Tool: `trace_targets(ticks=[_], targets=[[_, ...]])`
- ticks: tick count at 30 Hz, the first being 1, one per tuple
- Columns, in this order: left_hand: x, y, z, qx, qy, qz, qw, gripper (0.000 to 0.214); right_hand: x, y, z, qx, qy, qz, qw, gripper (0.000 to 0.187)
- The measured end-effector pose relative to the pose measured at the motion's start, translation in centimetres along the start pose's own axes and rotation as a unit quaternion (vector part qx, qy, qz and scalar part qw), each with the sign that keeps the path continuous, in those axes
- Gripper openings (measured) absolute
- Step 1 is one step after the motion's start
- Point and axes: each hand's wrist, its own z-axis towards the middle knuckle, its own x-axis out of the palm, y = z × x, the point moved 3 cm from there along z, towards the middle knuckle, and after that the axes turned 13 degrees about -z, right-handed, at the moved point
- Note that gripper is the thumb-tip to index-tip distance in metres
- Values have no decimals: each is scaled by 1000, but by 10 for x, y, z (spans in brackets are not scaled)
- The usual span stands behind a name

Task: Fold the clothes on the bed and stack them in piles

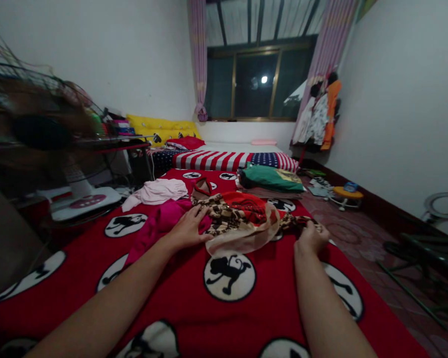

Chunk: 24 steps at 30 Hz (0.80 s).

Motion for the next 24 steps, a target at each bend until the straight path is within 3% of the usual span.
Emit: trace_targets(ticks=[2, 4, 5, 7, 8, 10, 12, 14, 16, 18, 20, 24], targets=[[-1, 2, -1, -27, 18, 3, 999, 101, 3, 6, -11, -24, 11, -36, 999, 36], [-8, 1, -2, -34, 23, 14, 999, 100, 15, 19, -32, -104, 124, -90, 983, 52], [-13, 1, -3, -40, 24, 26, 999, 99, 23, 25, -46, -161, 207, -128, 957, 62], [-26, 3, -6, -62, 15, 67, 996, 100, 36, 36, -79, -275, 356, -221, 865, 82], [-32, 7, -7, -80, 6, 89, 993, 102, 40, 39, -94, -319, 401, -272, 814, 90], [-43, 17, -9, -125, -10, 116, 985, 108, 46, 43, -119, -384, 435, -382, 720, 93], [-47, 32, -10, -165, -14, 118, 979, 105, 50, 44, -134, -415, 431, -463, 654, 73], [-47, 45, -10, -182, -16, 110, 977, 89, 52, 45, -140, -426, 414, -505, 626, 43], [-48, 58, -6, -185, -32, 98, 977, 62, 53, 46, -141, -429, 395, -515, 628, 21], [-57, 70, 0, -186, -58, 82, 977, 39, 53, 45, -137, -419, 371, -500, 661, 16], [-79, 83, 8, -187, -88, 71, 976, 27, 53, 42, -128, -389, 345, -461, 720, 17], [-147, 112, 28, -209, -192, 43, 958, 26, 52, 33, -106, -278, 282, -378, 836, 21]])
